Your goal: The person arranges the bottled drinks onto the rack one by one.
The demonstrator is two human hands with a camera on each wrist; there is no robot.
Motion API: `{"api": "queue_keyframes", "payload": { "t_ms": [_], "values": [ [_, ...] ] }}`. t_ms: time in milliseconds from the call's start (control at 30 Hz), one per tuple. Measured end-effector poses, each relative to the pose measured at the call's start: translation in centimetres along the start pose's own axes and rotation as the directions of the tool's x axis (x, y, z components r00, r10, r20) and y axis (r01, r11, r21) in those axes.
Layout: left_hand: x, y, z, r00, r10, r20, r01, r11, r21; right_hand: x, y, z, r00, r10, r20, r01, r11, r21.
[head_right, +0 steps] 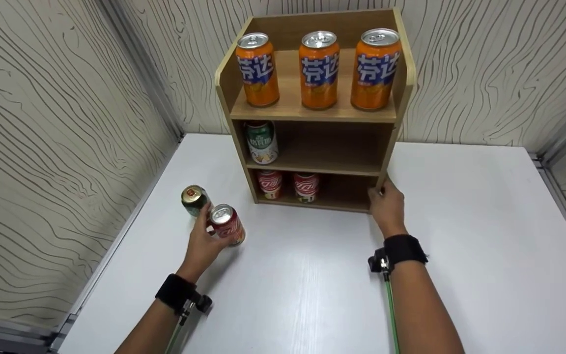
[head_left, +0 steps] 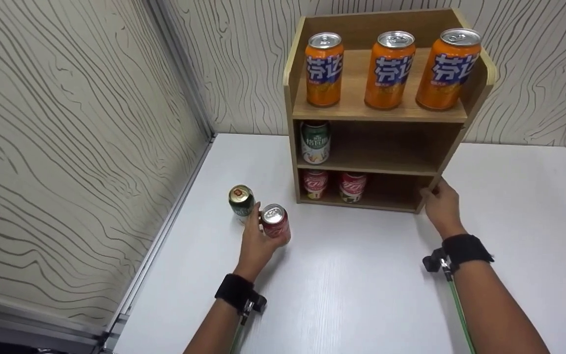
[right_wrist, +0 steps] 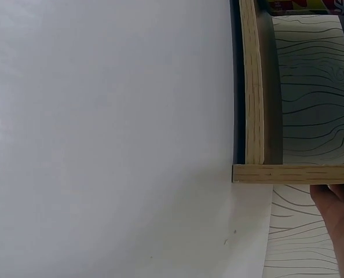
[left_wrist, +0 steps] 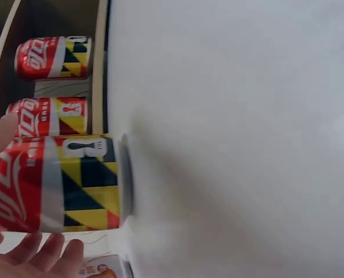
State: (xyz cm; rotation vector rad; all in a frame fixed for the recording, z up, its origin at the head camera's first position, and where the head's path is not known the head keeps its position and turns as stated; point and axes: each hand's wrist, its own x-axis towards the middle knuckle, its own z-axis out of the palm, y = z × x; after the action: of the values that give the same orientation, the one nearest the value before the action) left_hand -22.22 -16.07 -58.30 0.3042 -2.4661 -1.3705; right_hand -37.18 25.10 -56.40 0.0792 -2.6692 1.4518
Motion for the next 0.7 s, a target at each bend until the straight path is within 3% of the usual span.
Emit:
{"api": "queue_keyframes", "payload": {
  "t_ms": [267, 400, 700],
  "values": [
    [-0.1, -0.1, 1.1, 0.998, -0.013, -0.058, 0.019, 0.995, 0.094, -0.1, 0.2, 0.3, 1.000, -0.004, -0.025, 0.004, 1.000, 0.013],
    [-0.1, -0.1, 1.4, 0.996, -0.020, -0.089, 0.029, 0.995, 0.094, -0.2, 0.2, 0.4, 0.999, -0.002, -0.032, 0.003, 1.000, 0.016],
    [0.0, 0.2, 1.7, 0.992, 0.062, -0.114, -0.056, 0.997, 0.058, -0.2, 0.1, 0.4, 0.999, 0.013, -0.046, -0.013, 1.000, 0.010]
  ]
}}
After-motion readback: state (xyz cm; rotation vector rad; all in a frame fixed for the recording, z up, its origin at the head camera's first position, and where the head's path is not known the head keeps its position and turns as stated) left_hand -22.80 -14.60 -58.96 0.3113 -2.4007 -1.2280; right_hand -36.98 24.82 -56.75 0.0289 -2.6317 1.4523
